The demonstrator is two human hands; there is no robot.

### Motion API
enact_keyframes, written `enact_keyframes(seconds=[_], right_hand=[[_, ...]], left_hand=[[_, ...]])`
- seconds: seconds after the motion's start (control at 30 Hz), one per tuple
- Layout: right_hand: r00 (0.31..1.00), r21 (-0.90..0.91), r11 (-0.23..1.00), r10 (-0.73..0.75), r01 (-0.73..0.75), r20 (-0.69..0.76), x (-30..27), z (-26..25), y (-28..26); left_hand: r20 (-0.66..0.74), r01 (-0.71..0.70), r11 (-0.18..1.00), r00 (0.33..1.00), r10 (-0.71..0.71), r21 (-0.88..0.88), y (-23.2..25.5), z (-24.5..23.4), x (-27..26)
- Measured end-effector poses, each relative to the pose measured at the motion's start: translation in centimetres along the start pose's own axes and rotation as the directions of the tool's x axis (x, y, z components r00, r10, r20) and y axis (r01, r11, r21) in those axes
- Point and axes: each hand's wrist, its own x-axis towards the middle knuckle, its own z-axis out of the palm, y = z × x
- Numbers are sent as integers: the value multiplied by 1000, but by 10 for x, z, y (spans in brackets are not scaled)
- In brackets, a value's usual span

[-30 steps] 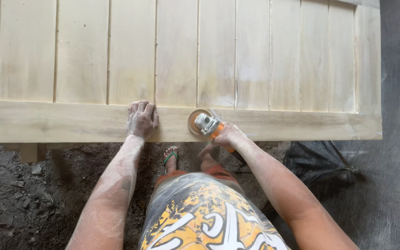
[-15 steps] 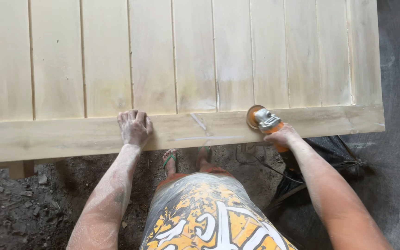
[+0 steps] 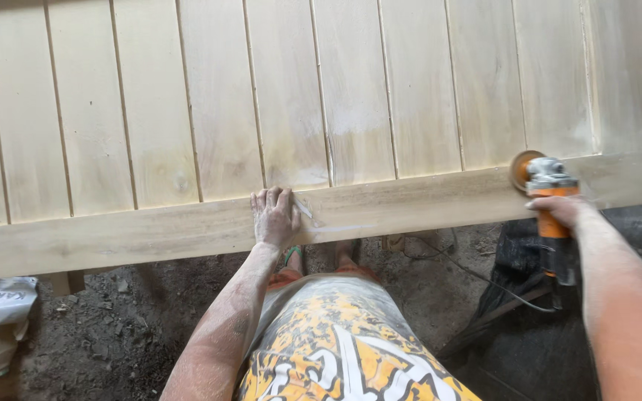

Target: The person uses a power sander to smooth the surface and edges of a large wooden door panel, moving the tool across various boards while steadying the wood by hand.

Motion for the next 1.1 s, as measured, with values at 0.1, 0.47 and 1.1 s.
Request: enact_keyframes(seconds=[0.1,0.47,1.1], right_hand=[[996,212,977,0,-19,87,9,-18,2],[992,36,996,-84,81,96,-88,100,-55],[955,-582,757,-224,297,197,-400,468,-249]], left_hand=[[61,-58,998,996,58,11,-12,-9,3],[156,-76,985,986,51,154,-115,-7,-48],[-4,270,960,963,-270,71,-418,-160,-72]])
